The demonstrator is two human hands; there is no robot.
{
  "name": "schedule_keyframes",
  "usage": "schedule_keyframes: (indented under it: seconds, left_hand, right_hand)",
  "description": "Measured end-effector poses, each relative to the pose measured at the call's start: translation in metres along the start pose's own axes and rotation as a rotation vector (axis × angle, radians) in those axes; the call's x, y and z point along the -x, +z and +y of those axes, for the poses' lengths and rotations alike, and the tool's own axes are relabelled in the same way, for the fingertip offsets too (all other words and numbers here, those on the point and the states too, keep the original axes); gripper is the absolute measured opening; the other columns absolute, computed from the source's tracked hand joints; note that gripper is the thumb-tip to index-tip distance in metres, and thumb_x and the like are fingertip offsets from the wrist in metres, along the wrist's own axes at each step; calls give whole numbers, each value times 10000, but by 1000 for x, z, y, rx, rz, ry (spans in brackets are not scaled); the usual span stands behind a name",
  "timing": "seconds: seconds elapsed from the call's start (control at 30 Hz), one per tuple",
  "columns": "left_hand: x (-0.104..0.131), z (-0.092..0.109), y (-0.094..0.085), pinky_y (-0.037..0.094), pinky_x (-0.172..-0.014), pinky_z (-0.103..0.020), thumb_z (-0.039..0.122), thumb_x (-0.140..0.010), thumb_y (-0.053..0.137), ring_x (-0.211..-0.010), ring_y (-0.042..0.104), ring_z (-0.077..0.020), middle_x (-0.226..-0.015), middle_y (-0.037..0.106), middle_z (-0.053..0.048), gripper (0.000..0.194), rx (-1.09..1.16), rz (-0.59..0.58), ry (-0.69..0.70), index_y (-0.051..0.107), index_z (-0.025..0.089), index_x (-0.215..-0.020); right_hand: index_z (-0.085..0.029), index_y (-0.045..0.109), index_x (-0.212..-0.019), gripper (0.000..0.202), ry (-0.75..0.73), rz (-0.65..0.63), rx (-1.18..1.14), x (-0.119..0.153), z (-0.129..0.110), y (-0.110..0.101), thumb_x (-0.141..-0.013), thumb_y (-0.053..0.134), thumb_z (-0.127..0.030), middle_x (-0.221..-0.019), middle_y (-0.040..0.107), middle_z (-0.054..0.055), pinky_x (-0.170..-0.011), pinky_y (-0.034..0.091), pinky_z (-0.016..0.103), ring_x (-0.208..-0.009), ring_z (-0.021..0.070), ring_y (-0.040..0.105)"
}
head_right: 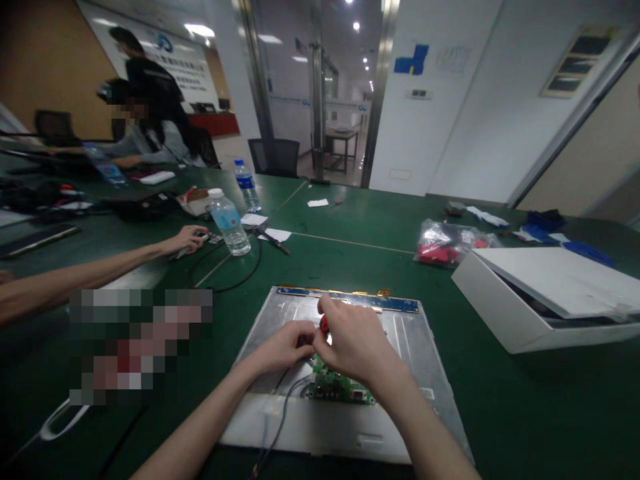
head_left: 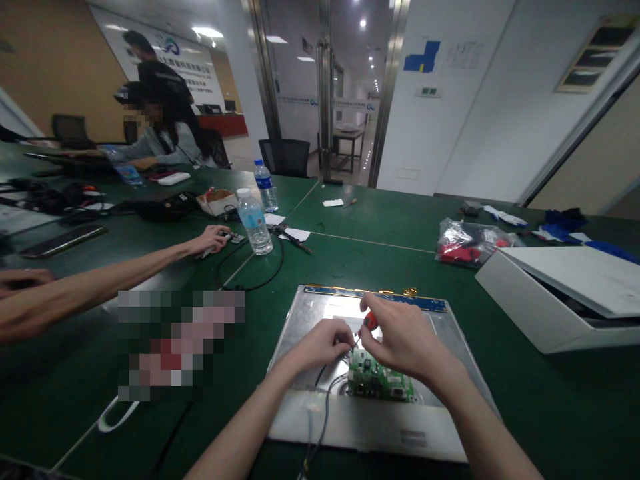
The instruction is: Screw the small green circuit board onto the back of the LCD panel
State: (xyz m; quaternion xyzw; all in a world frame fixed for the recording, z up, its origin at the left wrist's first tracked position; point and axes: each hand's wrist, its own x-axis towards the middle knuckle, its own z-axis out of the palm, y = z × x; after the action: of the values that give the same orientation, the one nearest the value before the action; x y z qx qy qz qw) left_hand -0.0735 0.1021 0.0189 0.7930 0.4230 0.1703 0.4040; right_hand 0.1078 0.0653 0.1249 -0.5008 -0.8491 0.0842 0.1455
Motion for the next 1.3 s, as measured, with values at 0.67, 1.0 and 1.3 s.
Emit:
schedule_keyframes:
  seconds: [0.67,1.0,1.3]
  left_hand:
    - [0,2,-2,406,-635,-226,80,-720,540,-706,543,-149,-736,612,-9,158,10,-15,0,669,139,-790]
    - [1,2,-1,396,-647,-228,64,-717,538,-684,531,-140,-712,601,1,150,-6,1,-7,659,135,-769]
    - [1,4,-2,399,-650,-224,51,-714,545,-704,545,-145,-733,618,-8,168,5,-12,11,667,132,-796]
  right_hand:
    - [-192,532,-1007,232,40,-14,41,3,0,-4,-856,488,-363,-767,690,35,-526,271,267,-669,198,622]
    - [-177,520,-988,182,17,3,19,2,-1,-4,-821,489,-242,-825,681,43,-530,284,260,-677,172,611]
    - [-214,596,-888,177,53,-26,142,-1,1,-3,-894,490,-357,-731,689,32,-526,276,260,-661,195,627]
